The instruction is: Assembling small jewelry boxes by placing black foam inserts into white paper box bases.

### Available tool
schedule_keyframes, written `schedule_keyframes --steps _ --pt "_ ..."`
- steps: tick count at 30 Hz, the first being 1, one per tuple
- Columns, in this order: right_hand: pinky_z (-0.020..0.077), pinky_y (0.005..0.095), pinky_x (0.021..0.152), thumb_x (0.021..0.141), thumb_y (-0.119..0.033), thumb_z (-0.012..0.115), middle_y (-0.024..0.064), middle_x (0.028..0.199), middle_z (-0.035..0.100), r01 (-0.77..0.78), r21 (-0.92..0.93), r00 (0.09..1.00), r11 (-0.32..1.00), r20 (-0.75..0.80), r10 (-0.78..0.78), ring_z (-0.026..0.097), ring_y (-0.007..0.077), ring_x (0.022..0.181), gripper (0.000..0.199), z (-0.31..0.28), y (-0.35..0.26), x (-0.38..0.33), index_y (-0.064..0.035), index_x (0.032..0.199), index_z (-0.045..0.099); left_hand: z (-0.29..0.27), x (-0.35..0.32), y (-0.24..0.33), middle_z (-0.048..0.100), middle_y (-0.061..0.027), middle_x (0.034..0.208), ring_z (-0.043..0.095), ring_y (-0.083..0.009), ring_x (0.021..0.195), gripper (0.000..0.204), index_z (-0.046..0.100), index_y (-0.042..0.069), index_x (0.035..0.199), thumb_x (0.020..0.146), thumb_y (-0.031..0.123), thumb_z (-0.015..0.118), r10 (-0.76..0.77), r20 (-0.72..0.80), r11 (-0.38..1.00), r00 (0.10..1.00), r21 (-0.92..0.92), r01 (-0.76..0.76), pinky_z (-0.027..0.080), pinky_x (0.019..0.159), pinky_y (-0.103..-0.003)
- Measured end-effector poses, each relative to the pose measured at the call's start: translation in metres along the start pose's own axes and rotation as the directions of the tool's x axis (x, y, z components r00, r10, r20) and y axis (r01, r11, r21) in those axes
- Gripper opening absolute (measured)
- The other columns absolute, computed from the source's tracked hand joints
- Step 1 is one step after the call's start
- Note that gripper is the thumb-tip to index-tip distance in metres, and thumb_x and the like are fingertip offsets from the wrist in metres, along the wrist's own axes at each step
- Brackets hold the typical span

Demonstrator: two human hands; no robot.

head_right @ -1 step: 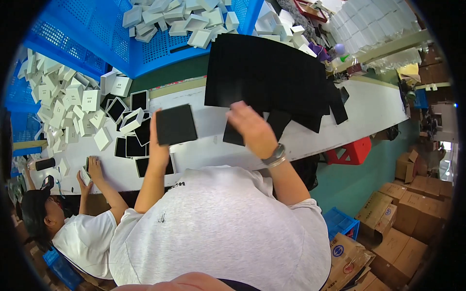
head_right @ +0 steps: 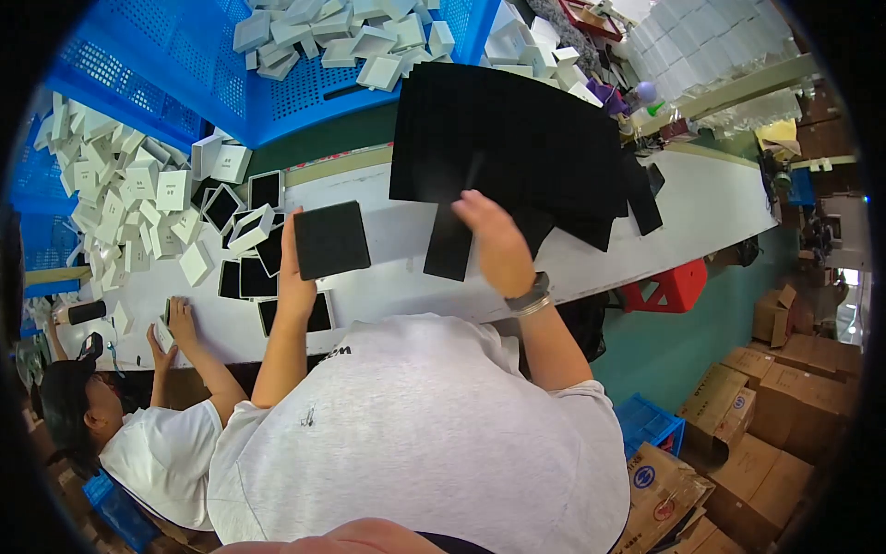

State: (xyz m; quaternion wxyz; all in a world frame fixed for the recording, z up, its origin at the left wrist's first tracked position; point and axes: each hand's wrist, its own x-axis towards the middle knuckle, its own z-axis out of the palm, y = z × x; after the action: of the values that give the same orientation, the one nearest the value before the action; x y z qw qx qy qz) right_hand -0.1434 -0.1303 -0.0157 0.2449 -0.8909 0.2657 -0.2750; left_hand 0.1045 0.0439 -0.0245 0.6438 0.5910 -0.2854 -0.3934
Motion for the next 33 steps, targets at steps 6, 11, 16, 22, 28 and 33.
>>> schedule_keyframes --steps 6,11,16,22,28,33 --pt "0.0463 0.0345 0.083 0.079 -0.025 0.071 0.0123 0.107 0.060 -0.136 0.285 0.965 0.949 0.254 0.061 0.058 0.0270 0.091 0.055 0.030 -0.038 -0.008 -0.0038 0.126 0.051 0.000 -0.027 -0.015 0.063 -0.0090 0.098 0.060 -0.0143 0.082 0.066 0.023 0.014 0.146 0.090 0.009 0.057 -0.260 0.207 0.964 0.943 0.006 0.265 0.048 0.073 -0.028" --pt "0.0429 0.0374 0.083 0.067 -0.048 0.076 0.0111 0.105 0.058 0.134 0.174 0.949 0.976 0.261 -0.177 0.054 0.0265 0.085 0.084 0.049 -0.063 -0.018 -0.0062 0.132 0.045 0.006 -0.048 -0.017 0.062 -0.0091 0.082 0.057 -0.0122 0.069 0.066 0.025 0.016 0.145 0.088 0.009 0.057 -0.273 0.089 0.905 0.958 0.361 0.224 0.047 0.063 -0.029" --pt "0.0428 0.0364 0.076 0.075 -0.041 0.072 0.0089 0.082 0.054 0.168 0.148 0.934 0.975 0.293 -0.205 0.052 0.0253 0.076 0.057 0.066 -0.063 -0.033 -0.0053 0.117 0.055 0.004 -0.052 -0.009 0.063 -0.0245 0.106 0.063 -0.0390 0.097 0.066 0.027 0.021 0.142 0.086 0.007 0.058 -0.334 0.166 0.807 0.928 0.558 0.191 0.047 0.083 -0.037" --pt "0.0446 0.0296 0.063 0.092 -0.026 0.058 0.0005 0.074 0.051 -0.216 0.482 0.942 0.849 -0.126 0.312 0.050 0.0165 0.066 0.021 0.059 -0.024 -0.019 -0.0044 0.089 0.057 -0.006 -0.053 -0.004 0.063 -0.0144 0.101 0.061 -0.0212 0.089 0.074 0.027 0.020 0.144 0.082 -0.003 0.061 -0.403 0.233 0.827 0.885 0.507 0.243 0.046 0.077 -0.030" --pt "0.0433 0.0220 0.076 0.093 -0.019 0.059 -0.0040 0.088 0.057 -0.420 0.892 0.826 0.166 0.301 0.476 0.051 0.0056 0.084 0.016 0.032 -0.002 -0.024 -0.0065 0.102 0.062 0.009 -0.056 0.009 0.064 -0.0140 0.106 0.062 -0.0179 0.098 0.081 0.019 0.014 0.145 0.081 -0.002 0.065 -0.323 0.106 0.943 0.940 0.121 0.310 0.048 0.086 -0.029" --pt "0.0450 0.0292 0.074 0.086 -0.013 0.063 0.0080 0.080 0.060 -0.429 0.331 0.706 0.841 0.704 0.083 0.056 0.0189 0.073 0.048 0.005 -0.074 -0.010 -0.0108 0.132 0.049 0.026 -0.060 0.013 0.059 -0.0179 0.115 0.060 -0.0225 0.105 0.091 0.012 0.013 0.144 0.075 -0.006 0.069 -0.116 -0.018 0.993 0.993 0.017 0.116 0.048 0.090 -0.032"
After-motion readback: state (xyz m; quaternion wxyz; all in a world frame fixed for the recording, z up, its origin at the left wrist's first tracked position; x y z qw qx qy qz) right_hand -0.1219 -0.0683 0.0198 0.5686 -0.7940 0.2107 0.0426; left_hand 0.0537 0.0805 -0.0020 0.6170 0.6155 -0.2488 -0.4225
